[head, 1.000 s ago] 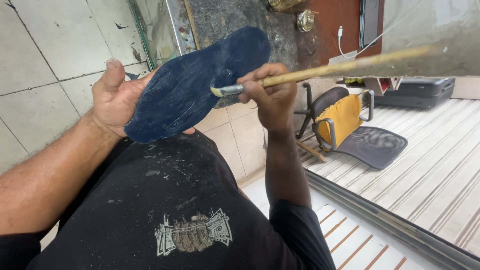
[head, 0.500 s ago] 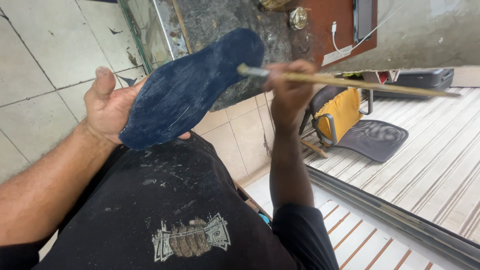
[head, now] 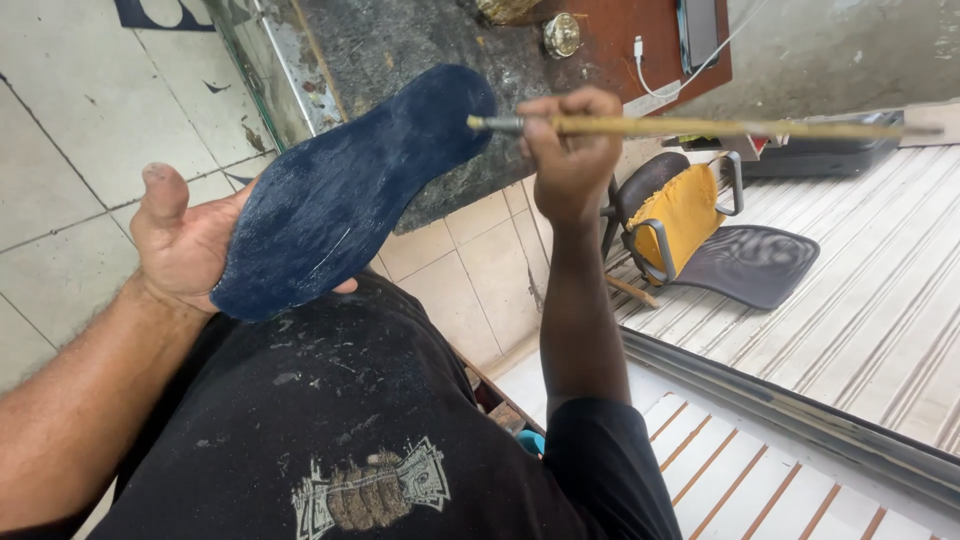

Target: Applying glue to a shoe sole using a brush at a repair bench

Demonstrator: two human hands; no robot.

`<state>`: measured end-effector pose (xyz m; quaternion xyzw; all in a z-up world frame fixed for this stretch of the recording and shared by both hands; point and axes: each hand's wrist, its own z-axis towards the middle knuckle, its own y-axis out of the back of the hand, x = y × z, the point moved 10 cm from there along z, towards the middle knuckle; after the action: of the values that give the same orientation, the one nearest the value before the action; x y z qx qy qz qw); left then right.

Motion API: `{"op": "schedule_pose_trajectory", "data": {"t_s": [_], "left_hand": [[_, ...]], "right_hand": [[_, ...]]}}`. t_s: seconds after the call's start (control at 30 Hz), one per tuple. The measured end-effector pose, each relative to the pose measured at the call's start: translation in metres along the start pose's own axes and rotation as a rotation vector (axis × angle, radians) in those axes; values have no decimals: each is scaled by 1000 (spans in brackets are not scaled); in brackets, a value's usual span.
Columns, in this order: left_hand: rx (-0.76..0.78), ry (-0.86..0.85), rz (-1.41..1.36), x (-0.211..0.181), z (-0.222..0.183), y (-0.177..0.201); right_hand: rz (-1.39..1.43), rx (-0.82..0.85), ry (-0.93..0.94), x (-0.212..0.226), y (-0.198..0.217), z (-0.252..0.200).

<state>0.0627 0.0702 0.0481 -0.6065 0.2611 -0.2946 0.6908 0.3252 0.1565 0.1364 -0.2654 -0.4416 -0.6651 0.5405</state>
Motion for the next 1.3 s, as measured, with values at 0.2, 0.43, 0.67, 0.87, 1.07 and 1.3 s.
{"op": "schedule_pose_trajectory", "data": {"t_s": [0.2,0.43,0.67,0.87,1.07,1.3], "left_hand": [[-45,-24,-22,0,-2,6],[28,-22,-54,0,-1,6],[13,-2,26,-1,3,-4],[0,-26,-73,-4,3,1],[3,-33,-88,-2,0,6],[13,-2,-45,1,1,3]], "right_hand": [[58,17,-32,-20,-1,25],[-201,-121,96,14,9,-29],[-80,-143,18,-10,15,-6],[114,-161,94,-22,11,16],[83,-225,26,-32,-9,17],[25,-134,-58,-18,-36,27]]}}
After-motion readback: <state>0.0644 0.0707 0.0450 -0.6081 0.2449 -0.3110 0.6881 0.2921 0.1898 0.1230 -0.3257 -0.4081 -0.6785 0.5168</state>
